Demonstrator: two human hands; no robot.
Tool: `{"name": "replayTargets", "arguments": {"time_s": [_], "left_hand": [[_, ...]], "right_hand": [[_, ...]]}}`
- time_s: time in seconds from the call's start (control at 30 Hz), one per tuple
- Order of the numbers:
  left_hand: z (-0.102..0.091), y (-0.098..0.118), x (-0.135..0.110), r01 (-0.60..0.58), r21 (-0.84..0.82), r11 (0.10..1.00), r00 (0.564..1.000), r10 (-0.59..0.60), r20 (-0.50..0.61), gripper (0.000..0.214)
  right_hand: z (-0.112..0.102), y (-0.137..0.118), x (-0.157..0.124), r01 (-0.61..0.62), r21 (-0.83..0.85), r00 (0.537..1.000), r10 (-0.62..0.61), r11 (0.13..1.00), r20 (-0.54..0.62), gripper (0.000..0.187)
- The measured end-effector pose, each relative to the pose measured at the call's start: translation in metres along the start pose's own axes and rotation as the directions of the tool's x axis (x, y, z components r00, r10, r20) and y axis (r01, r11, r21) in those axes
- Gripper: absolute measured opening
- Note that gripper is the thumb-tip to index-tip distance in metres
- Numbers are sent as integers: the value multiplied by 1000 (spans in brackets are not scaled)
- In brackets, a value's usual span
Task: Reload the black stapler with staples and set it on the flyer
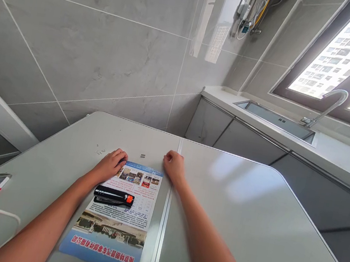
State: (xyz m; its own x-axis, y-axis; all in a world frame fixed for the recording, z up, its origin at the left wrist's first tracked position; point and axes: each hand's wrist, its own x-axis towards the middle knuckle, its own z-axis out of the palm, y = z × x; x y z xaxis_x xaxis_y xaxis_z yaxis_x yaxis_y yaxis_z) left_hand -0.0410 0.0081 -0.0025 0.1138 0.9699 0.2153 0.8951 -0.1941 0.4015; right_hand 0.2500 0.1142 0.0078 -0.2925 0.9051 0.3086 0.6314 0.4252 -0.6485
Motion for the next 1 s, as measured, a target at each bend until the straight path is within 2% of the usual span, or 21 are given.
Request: {"name": "replayTargets", "arguments": {"time_s": [0.17,0.23,0.3,0.4,0.5,0.6,0.7,0.77,0.87,1.0], "left_hand": [[0,4,0,-5,34,999,1000,6,-28,17],[-1,6,-1,-13,70,997,999,16,-39,22],[-2,7,-1,-25,80,996,999,28,-33,27],[-2,9,-1,-29,61,998,999,31,-18,21],[-1,9,0,-31,61,998,1000,31,3,14],[0,8,0,-48,62,997,998,46,32,14],[-1,8,0,-59,31,998,997,57,54,15],[-1,7,-1,-56,10,998,997,56,61,16],[-2,7,-1,-39,-21,999,998,40,56,17],[-3,6,-2,-10,-72,997,998,14,58,19]], "right_hand": [[-70,72,-43,-156,-86,984,147,984,-102,17],[-85,86,-63,-183,-105,979,171,978,-113,17],[-90,87,-84,-168,-137,983,156,976,-96,17],[-83,66,-111,-141,-158,989,133,977,-57,17],[-67,26,-132,-119,-76,993,118,990,-7,18],[-51,-17,-143,-73,29,992,70,997,105,15],[-39,-49,-147,-106,62,982,95,992,166,10],[-33,-61,-148,-153,77,975,138,985,176,10],[-28,-65,-148,-226,144,961,197,963,193,12],[-24,-57,-144,-346,275,929,286,897,237,35]]}}
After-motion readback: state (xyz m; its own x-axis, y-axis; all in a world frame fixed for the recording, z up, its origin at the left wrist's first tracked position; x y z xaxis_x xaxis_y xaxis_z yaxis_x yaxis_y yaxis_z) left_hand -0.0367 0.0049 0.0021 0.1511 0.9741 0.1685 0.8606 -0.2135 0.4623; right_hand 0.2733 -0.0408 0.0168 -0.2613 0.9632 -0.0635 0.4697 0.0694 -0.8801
